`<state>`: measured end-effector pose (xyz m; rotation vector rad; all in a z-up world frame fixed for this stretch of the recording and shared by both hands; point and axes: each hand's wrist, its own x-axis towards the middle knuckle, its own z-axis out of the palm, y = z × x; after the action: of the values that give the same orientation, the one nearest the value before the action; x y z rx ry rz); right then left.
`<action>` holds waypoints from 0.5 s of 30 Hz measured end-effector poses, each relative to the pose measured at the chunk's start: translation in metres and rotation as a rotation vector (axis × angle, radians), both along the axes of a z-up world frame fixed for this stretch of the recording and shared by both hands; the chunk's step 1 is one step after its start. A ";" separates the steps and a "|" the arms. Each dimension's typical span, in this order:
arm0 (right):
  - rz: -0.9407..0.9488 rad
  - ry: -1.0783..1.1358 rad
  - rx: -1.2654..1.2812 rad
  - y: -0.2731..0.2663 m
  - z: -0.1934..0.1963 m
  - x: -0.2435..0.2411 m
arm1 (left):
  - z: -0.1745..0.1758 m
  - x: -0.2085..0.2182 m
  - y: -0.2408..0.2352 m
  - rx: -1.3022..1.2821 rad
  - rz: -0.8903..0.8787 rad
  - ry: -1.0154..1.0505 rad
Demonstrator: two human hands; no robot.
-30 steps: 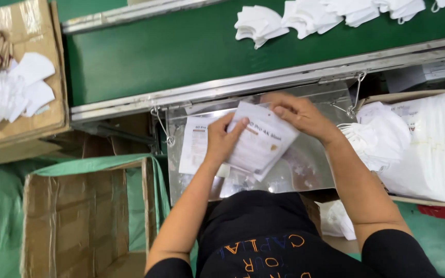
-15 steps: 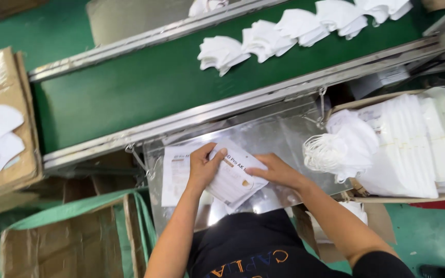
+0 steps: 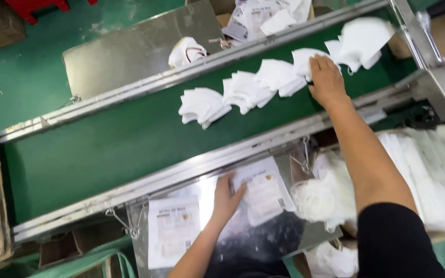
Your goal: The recorder gathers white masks from a conveyor belt, stacks them, and puts them into plastic packaging envelopes.
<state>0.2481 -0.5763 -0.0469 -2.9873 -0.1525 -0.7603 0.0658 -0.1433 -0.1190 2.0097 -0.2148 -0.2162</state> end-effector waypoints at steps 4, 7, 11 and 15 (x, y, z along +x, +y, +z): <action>-0.170 0.149 0.016 -0.016 -0.008 0.053 | 0.006 0.037 0.047 -0.173 -0.050 0.082; -0.300 0.251 0.226 0.028 0.029 0.048 | 0.060 0.102 0.074 -0.166 -0.031 0.253; 0.005 0.172 0.170 0.092 0.045 0.026 | 0.091 0.237 0.067 0.198 0.204 -0.118; -0.050 0.186 0.024 0.088 -0.002 0.041 | 0.115 0.290 0.021 0.681 0.176 0.212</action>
<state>0.2894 -0.4886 -0.0485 -3.0279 -0.0599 -0.4803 0.3554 -0.1226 -0.0036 2.6375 0.2007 -0.4302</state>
